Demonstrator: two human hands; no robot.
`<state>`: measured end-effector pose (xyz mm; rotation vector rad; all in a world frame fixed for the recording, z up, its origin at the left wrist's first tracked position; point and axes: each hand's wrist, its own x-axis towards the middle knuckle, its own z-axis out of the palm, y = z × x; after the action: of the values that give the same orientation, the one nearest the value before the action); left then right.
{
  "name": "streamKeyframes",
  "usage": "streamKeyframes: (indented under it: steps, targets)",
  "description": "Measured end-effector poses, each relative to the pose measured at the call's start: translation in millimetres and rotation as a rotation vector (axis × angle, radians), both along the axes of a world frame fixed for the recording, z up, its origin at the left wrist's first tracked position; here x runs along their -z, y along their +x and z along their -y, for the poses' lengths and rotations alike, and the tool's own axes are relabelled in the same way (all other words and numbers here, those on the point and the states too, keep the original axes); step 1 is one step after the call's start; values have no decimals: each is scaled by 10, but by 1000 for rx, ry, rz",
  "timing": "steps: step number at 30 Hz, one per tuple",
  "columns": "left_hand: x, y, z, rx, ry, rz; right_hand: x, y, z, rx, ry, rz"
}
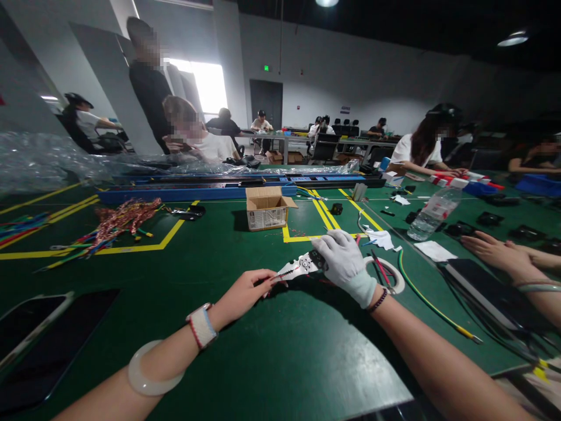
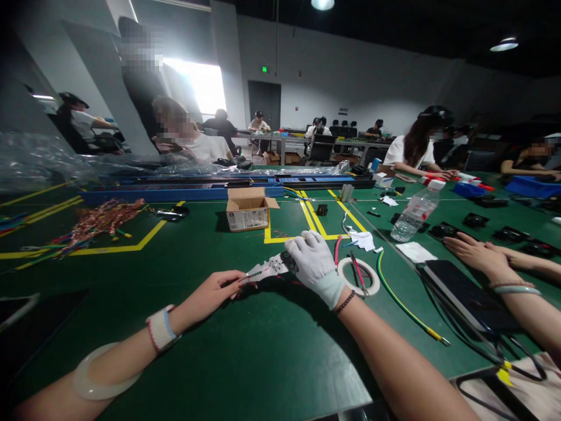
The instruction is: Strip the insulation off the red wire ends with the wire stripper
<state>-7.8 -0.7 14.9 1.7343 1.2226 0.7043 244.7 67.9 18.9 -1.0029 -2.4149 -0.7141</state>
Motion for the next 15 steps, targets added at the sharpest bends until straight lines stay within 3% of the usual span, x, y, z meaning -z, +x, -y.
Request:
streamKeyframes:
  steps: [3,8,15]
  targets:
    - [6,9,4,53,-83,59,-5,19,24,34,37,38]
    - [29,9,-3,125,-141,115,-1,-2,47,166,-78,119]
    - [49,45,-6,86,-323,313,-50,-104,75,193,-186,91]
